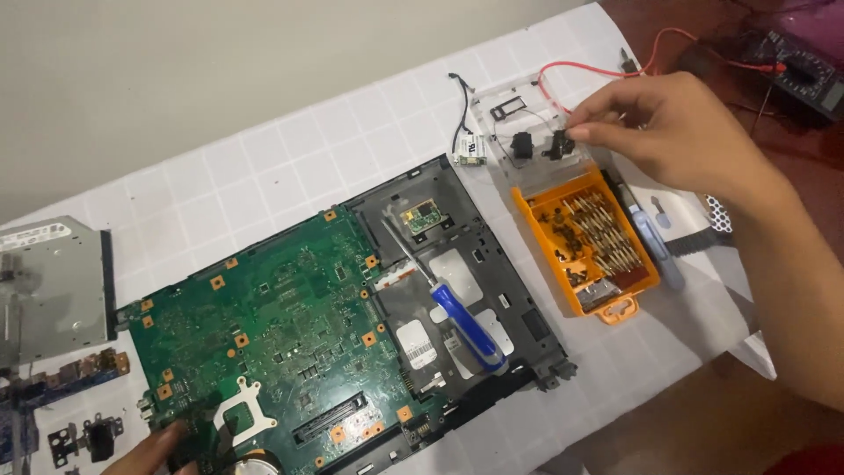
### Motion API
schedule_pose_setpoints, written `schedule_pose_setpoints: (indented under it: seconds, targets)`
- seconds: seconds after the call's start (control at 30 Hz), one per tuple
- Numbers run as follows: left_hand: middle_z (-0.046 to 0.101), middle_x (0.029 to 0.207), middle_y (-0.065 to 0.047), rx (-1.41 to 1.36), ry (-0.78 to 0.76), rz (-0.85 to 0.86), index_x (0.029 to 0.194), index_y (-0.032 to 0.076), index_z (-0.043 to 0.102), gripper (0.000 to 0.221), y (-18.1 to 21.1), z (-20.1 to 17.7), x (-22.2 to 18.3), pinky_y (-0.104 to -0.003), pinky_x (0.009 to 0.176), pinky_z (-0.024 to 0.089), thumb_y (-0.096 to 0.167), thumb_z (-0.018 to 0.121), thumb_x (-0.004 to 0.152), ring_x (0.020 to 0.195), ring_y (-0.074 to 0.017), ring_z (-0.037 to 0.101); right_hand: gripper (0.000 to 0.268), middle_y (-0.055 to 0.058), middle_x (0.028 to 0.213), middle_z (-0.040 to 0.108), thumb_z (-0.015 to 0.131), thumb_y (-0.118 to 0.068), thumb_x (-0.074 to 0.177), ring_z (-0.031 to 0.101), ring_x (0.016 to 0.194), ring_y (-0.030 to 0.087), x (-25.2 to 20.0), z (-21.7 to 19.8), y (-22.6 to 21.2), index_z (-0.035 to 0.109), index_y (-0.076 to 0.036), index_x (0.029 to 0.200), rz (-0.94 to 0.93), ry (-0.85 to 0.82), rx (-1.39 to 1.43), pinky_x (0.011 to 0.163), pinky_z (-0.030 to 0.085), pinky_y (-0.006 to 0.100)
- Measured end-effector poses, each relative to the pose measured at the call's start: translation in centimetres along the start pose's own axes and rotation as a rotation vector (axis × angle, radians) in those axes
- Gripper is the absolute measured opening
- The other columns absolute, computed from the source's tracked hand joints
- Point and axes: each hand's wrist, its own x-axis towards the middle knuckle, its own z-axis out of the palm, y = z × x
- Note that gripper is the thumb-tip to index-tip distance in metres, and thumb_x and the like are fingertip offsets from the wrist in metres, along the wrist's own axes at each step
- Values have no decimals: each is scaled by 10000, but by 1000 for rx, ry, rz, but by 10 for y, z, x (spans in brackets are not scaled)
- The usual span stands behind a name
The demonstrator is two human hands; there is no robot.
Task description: Removing screws from a laptop cooling fan and motherboard using a precision screwdriver to disassemble the device.
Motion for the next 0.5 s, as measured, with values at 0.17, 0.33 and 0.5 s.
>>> schedule_pose_setpoints:
  seconds: [0.17, 0.33, 0.5]
  targets:
    - [609, 1527, 10, -377, 87, -194, 1513, 255, 562, 681, 89, -31, -85, -284, 1223, 384, 259, 802, 875, 1408, -110, 585, 197, 55, 763, 729, 745, -270, 968, 514, 640, 99, -5, 2, -5, 804, -103, 1054, 162, -83, 121, 588, 385, 264]
    - [636, 1484, 87, -83, 2, -172, 1498, 382, 521, 667, 72, -33, -71, -276, 1222, 420, 553, 622, 862, 1415, -88, 591, 228, 67, 1017, 769, 686, -272, 999, 641, 789, 168, -5, 7, -11, 772, -103, 1125, 107, -81, 33, 723, 503, 316]
    - [696, 1340, 81, -73, 36, -198, 1443, 383, 563, 635, 92, -84, -97, -275, 1131, 477, 552, 635, 835, 1278, -103, 652, 227, 146, 1182, 755, 669, -157, 1090, 666, 959, 242, -19, 10, 2, 756, 10, 1218, -241, 87, -48, 779, 509, 372]
